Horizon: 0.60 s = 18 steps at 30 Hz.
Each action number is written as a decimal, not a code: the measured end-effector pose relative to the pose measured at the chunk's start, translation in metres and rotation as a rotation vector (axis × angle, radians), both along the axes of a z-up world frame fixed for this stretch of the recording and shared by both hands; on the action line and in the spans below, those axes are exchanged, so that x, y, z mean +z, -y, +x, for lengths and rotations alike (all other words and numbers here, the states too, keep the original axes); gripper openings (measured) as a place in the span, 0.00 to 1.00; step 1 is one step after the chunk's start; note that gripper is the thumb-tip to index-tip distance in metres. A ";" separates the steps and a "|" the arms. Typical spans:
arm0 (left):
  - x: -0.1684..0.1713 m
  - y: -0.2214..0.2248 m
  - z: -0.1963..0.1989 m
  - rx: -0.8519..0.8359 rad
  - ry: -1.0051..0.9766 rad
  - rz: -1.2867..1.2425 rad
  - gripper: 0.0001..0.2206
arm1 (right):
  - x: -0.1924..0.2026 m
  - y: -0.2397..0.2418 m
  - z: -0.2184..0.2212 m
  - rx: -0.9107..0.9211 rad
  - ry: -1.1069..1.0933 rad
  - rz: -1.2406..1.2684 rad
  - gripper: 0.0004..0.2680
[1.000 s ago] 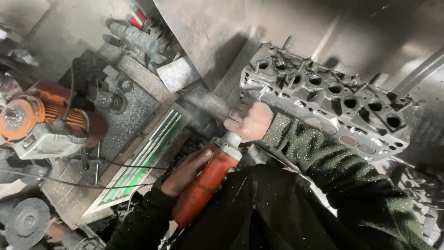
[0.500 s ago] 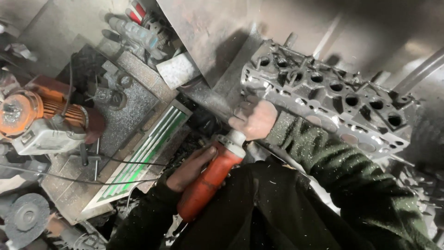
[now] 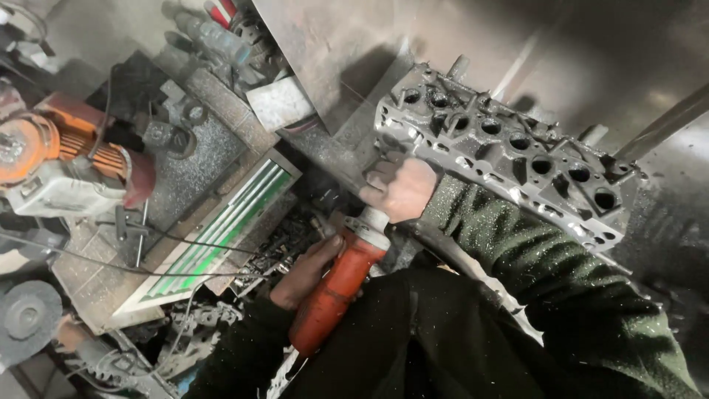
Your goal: Grinding the surface of a cylinder head using an angle grinder in a workshop environment.
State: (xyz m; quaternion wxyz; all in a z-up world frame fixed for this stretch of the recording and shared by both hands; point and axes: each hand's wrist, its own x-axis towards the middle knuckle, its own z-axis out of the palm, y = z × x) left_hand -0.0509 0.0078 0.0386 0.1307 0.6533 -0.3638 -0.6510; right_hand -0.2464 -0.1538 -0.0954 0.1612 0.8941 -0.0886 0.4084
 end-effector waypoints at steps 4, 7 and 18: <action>-0.061 -0.010 0.020 0.119 -0.417 -0.081 0.38 | -0.010 -0.004 -0.006 0.024 0.015 -0.012 0.15; -0.054 -0.021 0.013 0.156 -0.322 -0.058 0.56 | -0.013 -0.010 -0.015 0.044 -0.018 0.067 0.14; -0.043 -0.044 -0.009 0.249 -0.476 -0.275 0.17 | -0.026 0.003 -0.020 -0.037 -0.145 0.006 0.05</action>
